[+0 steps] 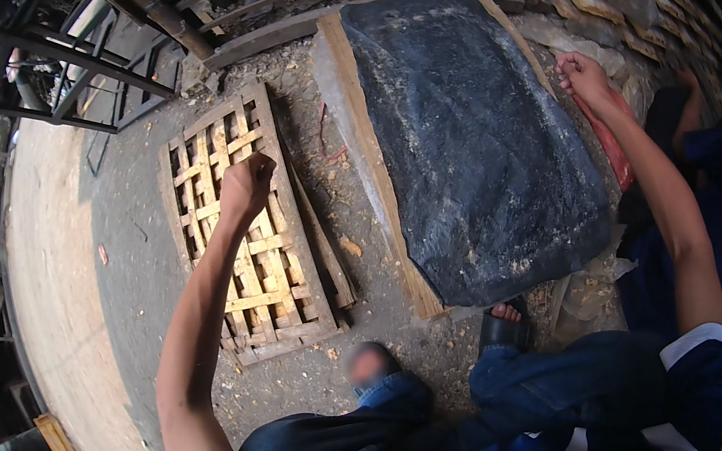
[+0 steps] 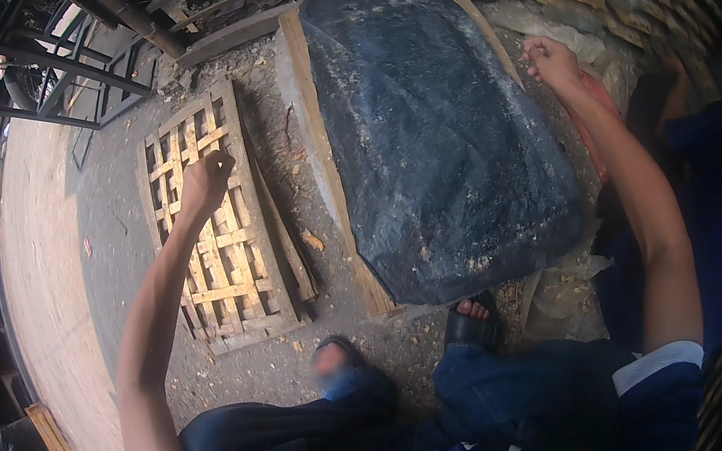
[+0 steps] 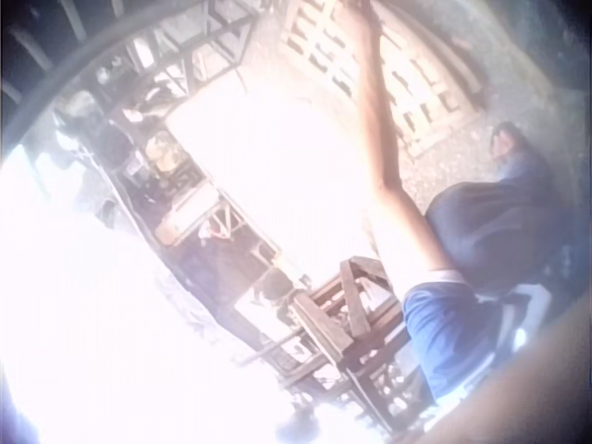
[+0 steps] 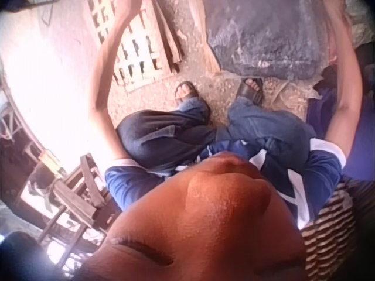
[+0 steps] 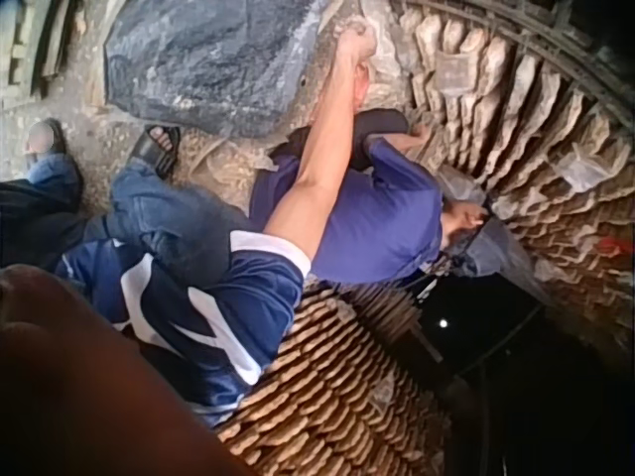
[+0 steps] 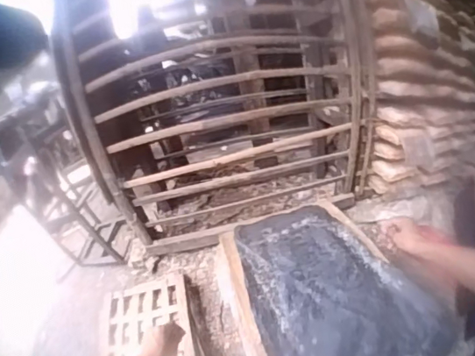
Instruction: The person sits on the ground and handles a rectangular wooden lattice and a black plastic sheet. They place the plastic sheet over the lattice, smooth it, then lift and reposition the lattice, repeating the placement and smoothing of the sheet.
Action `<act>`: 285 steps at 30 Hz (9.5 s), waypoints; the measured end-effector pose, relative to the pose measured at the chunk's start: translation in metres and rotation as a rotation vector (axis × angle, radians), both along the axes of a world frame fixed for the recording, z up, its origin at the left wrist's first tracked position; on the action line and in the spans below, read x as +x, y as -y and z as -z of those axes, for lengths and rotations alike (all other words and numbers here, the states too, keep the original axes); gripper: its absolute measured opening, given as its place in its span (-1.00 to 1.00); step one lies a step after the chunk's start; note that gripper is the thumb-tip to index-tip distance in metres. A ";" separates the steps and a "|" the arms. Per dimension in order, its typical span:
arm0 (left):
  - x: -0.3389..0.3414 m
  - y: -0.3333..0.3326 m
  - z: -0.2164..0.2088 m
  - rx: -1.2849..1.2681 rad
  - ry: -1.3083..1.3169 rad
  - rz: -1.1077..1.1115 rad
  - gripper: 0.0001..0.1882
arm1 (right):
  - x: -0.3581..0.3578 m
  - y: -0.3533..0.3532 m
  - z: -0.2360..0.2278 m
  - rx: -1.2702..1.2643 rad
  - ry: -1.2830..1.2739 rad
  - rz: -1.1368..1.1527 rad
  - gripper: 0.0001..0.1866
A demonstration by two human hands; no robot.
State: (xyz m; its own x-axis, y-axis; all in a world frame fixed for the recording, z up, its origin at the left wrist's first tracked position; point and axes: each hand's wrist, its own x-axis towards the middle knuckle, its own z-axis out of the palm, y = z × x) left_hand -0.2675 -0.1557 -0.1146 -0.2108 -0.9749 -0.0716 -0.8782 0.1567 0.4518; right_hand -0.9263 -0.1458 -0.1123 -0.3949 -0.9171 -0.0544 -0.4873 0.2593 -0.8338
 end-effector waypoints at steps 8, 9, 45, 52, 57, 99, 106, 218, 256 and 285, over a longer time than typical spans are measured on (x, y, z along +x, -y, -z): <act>-0.034 -0.024 -0.035 0.106 -0.120 -0.004 -0.55 | 0.018 -0.001 -0.004 -0.004 -0.331 -0.107 -0.71; -0.040 -0.025 -0.035 0.049 -0.147 0.046 -0.52 | 0.023 0.001 -0.003 -0.017 -0.415 -0.118 -0.68; 0.134 -0.059 0.013 0.158 0.654 -0.292 -0.37 | 0.085 -0.024 -0.029 -0.268 -0.331 -0.206 -0.56; 0.144 -0.123 0.044 0.501 0.719 -0.130 -0.08 | 0.267 -0.127 -0.097 -0.445 -0.434 -1.190 -0.70; 0.129 -0.094 0.032 0.463 0.593 -0.139 -0.45 | 0.297 -0.166 -0.083 -0.297 -0.380 -1.618 -0.76; 0.026 0.040 0.052 -0.075 0.342 -0.001 -0.71 | 0.265 -0.181 -0.071 -0.045 -0.174 -1.239 -0.84; 0.061 0.019 0.046 -0.193 0.359 -0.002 -0.59 | 0.269 -0.190 -0.069 -0.054 -0.164 -1.294 -0.85; -0.132 -0.105 -0.019 -0.143 0.298 1.030 -0.24 | 0.190 -0.066 -0.012 -0.254 -0.780 -1.583 -0.31; -0.134 -0.101 -0.020 -0.067 0.262 1.045 -0.25 | 0.266 -0.054 -0.014 -0.376 -0.779 -1.564 -0.25; -0.129 -0.101 -0.018 -0.184 0.178 1.046 -0.25 | 0.167 0.117 -0.037 -0.009 -1.107 -0.291 -0.31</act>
